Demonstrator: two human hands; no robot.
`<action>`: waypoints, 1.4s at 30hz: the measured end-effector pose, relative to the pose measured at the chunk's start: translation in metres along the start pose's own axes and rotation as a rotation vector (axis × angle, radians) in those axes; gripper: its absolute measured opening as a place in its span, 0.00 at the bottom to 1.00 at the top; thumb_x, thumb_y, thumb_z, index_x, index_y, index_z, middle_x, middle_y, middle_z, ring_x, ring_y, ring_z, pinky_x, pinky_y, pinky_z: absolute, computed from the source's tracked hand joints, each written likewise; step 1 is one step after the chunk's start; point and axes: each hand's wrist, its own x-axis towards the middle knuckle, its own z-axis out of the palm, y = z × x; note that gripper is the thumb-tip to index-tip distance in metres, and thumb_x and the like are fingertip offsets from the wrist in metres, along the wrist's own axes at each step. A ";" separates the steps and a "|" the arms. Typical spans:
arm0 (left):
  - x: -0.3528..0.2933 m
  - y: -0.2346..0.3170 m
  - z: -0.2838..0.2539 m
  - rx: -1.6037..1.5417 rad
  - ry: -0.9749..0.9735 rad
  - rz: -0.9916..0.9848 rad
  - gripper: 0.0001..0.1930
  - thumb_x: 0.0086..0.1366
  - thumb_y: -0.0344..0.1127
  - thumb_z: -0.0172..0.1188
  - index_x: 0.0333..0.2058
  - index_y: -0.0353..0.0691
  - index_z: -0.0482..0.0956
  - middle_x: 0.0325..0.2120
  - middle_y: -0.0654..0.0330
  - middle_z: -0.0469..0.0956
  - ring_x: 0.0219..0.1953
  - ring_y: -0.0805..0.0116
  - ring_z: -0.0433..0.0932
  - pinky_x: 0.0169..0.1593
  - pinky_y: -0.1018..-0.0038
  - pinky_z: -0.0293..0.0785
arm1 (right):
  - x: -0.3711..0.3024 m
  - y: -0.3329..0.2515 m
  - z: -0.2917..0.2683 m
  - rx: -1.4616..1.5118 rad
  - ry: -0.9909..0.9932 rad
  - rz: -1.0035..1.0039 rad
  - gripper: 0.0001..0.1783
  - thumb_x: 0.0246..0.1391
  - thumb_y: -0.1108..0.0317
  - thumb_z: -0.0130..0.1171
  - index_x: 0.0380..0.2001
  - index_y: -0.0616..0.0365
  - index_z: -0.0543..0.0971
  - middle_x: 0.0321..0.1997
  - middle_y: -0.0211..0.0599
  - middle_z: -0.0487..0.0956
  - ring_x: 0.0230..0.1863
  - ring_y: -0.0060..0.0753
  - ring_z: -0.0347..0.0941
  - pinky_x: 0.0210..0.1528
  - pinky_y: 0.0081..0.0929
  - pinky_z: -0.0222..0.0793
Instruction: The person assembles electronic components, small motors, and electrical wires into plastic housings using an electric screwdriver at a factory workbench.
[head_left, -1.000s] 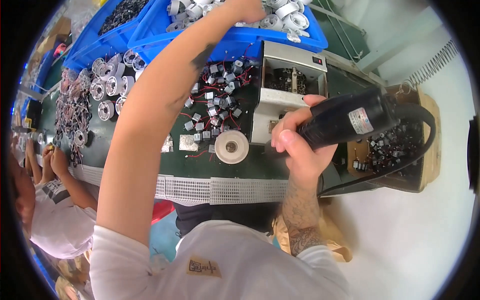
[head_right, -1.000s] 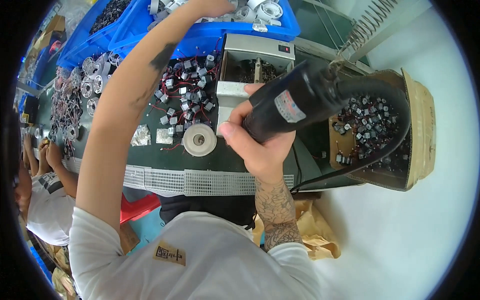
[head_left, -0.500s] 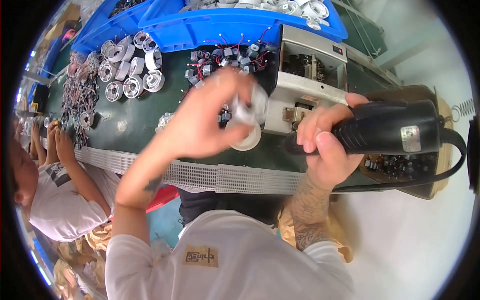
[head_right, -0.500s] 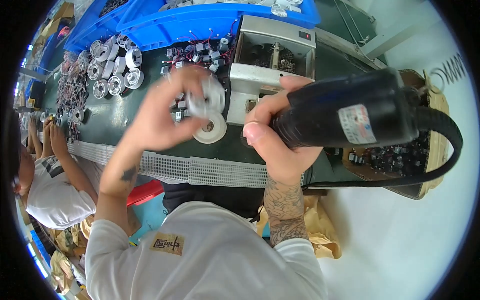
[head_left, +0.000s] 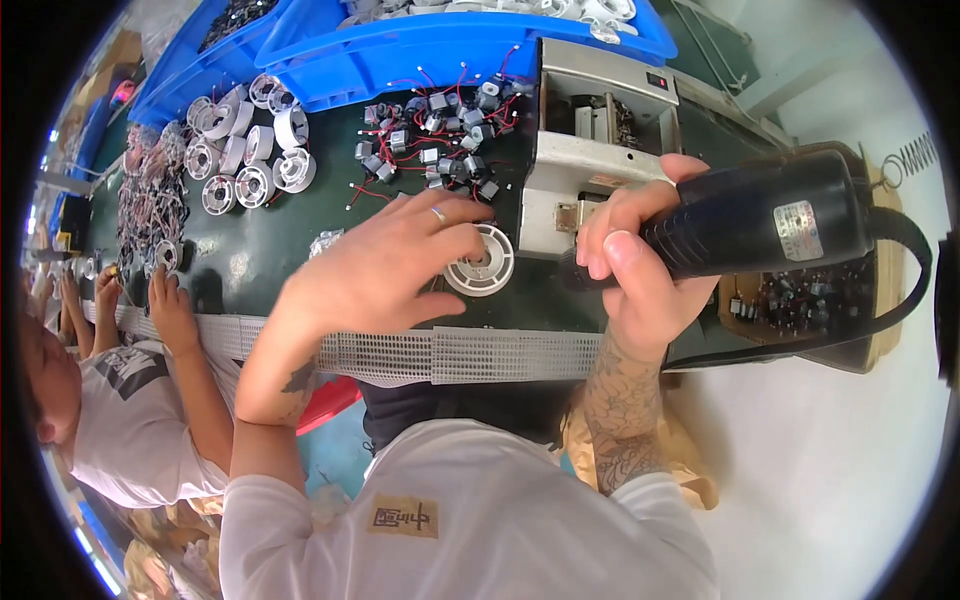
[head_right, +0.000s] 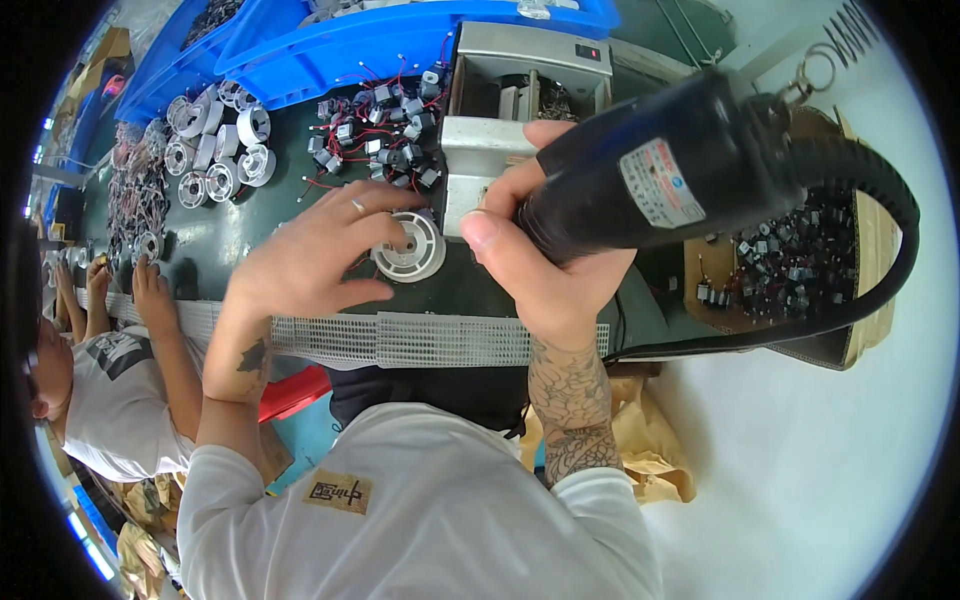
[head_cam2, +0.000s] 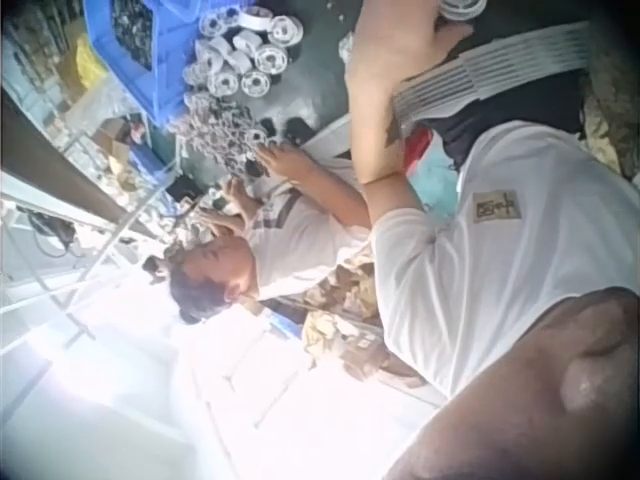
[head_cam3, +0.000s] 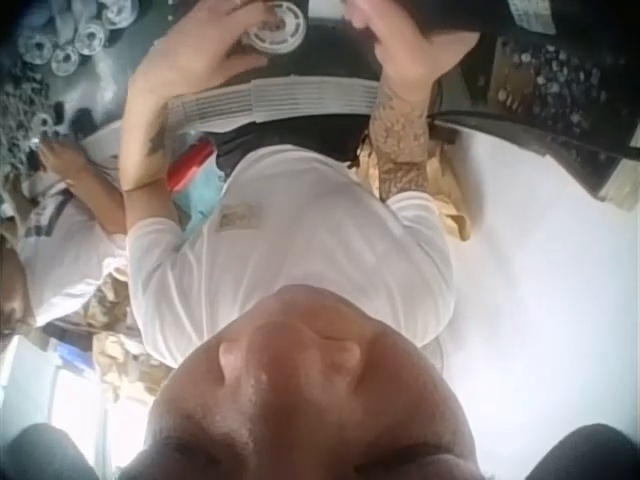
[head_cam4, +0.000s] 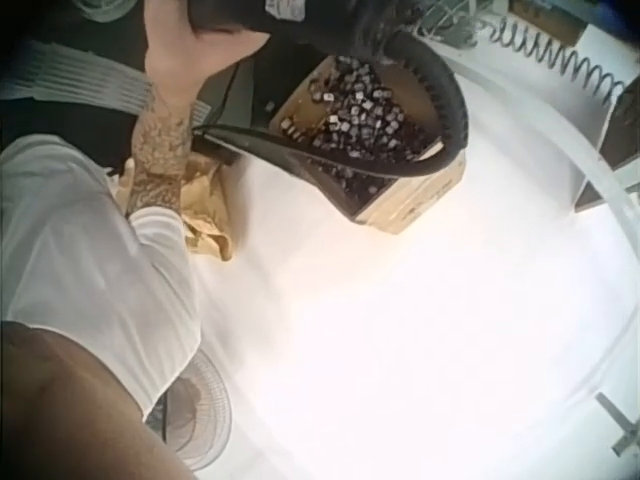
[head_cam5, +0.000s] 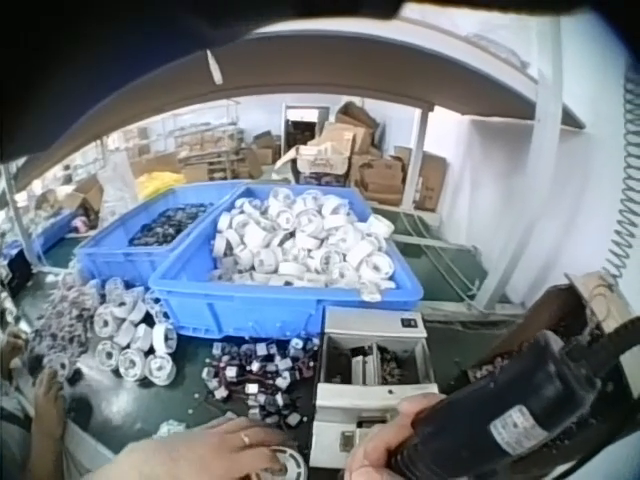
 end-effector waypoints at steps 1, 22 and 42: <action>0.000 -0.003 -0.007 -0.072 0.005 0.012 0.20 0.47 0.28 0.70 0.40 0.39 0.73 0.54 0.51 0.72 0.56 0.47 0.70 0.56 0.58 0.68 | 0.001 0.000 0.000 -0.005 -0.001 -0.007 0.33 0.45 0.78 0.56 0.57 0.68 0.59 0.24 0.37 0.70 0.18 0.27 0.65 0.21 0.29 0.66; 0.016 0.007 0.015 -0.319 0.599 -0.226 0.13 0.54 0.27 0.68 0.38 0.36 0.78 0.33 0.56 0.77 0.28 0.67 0.77 0.33 0.73 0.73 | 0.002 -0.002 -0.004 -0.038 0.053 -0.025 0.33 0.46 0.77 0.57 0.57 0.69 0.60 0.24 0.38 0.71 0.18 0.27 0.65 0.22 0.31 0.67; 0.003 0.015 0.030 -0.051 0.503 -0.242 0.09 0.53 0.30 0.69 0.29 0.32 0.79 0.31 0.55 0.76 0.32 0.57 0.76 0.35 0.68 0.72 | 0.014 -0.009 -0.005 -0.222 0.146 -0.244 0.30 0.47 0.78 0.53 0.55 0.71 0.57 0.21 0.41 0.70 0.17 0.29 0.63 0.23 0.33 0.67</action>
